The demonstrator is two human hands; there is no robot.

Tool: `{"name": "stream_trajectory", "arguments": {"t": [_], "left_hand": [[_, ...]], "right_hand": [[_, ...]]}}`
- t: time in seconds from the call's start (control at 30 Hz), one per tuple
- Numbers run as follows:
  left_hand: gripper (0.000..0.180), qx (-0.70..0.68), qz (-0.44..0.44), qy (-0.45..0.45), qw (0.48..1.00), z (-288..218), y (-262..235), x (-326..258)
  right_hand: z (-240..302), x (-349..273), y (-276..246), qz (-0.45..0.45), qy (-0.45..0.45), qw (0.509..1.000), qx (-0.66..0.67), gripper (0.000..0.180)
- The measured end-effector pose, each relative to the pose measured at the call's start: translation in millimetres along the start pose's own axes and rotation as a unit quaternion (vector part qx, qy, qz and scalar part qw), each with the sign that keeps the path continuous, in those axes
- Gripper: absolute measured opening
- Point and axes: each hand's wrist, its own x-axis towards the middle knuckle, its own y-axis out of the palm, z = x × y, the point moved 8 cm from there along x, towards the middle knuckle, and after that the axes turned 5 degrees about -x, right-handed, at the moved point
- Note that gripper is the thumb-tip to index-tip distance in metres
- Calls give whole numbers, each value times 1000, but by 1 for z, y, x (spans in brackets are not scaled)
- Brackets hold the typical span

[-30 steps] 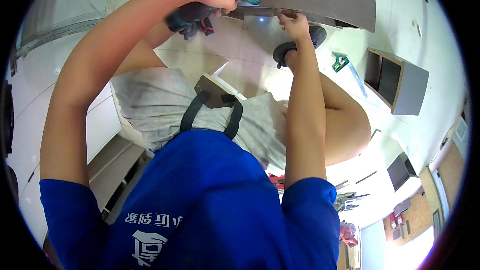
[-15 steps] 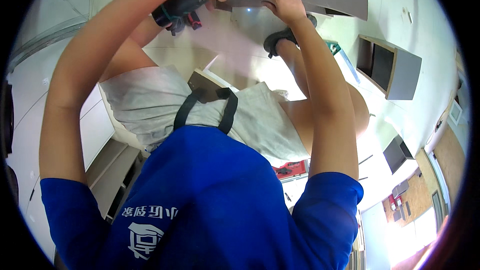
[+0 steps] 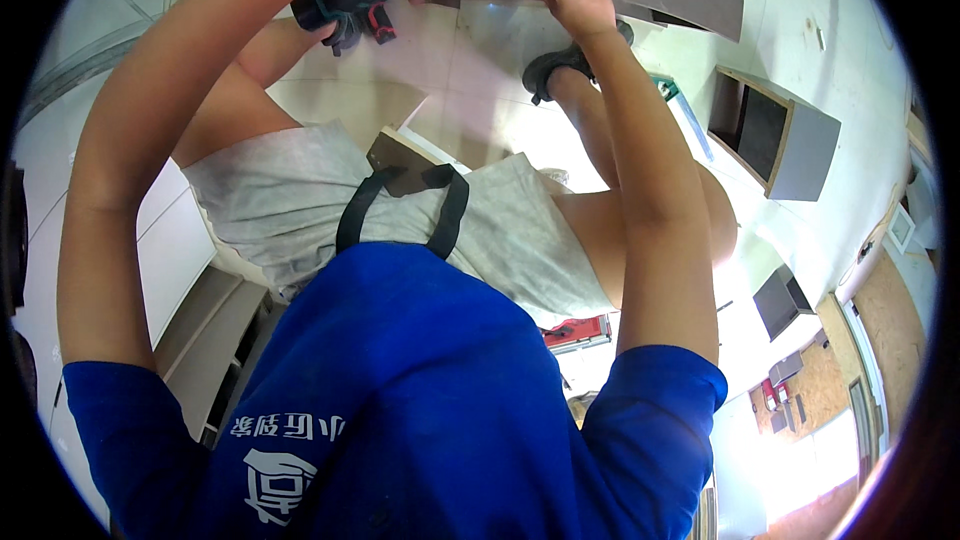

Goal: The person uses a cordless drill to drive screws into a wooden furniture panel while sitting on the floor. They reposition the panel and continue fastening screws to assemble the piece.

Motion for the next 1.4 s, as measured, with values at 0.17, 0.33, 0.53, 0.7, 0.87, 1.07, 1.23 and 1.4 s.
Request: {"name": "stream_trajectory", "arguments": {"t": [0.17, 0.33, 0.53, 0.7, 0.87, 1.07, 1.23, 1.4], "left_hand": [[23, -9, -5, -29, 1000, 6, 1, 8], [23, 7, -11, -32, 999, 5, -1, 2], [21, 73, -43, 0, 996, 2, 1, 5], [16, 105, -22, 9, 994, 0, 4, 9], [15, 26, -30, 6, 999, 6, 1, 2], [15, 44, -40, -7, 998, 9, -3, 6], [12, 41, -33, -14, 999, 11, 1, 6], [12, 96, -24, -31, 995, 5, 0, 8]], "right_hand": [[-2, -1, 4, -1, -4, 1000, -19, 51], [1, 1, 3, 4, 0, 1000, -24, 50], [-4, -3, 3, 13, 2, 1000, -23, 50], [-4, -2, 5, 17, 7, 1000, -16, 50], [1, 2, 0, 15, 15, 1000, -4, 54], [-1, 0, -5, 12, 16, 1000, 1, 59], [2, 0, -3, 31, 20, 999, -9, 60], [-4, -4, -1, 23, 20, 1000, 1, 59]]}}
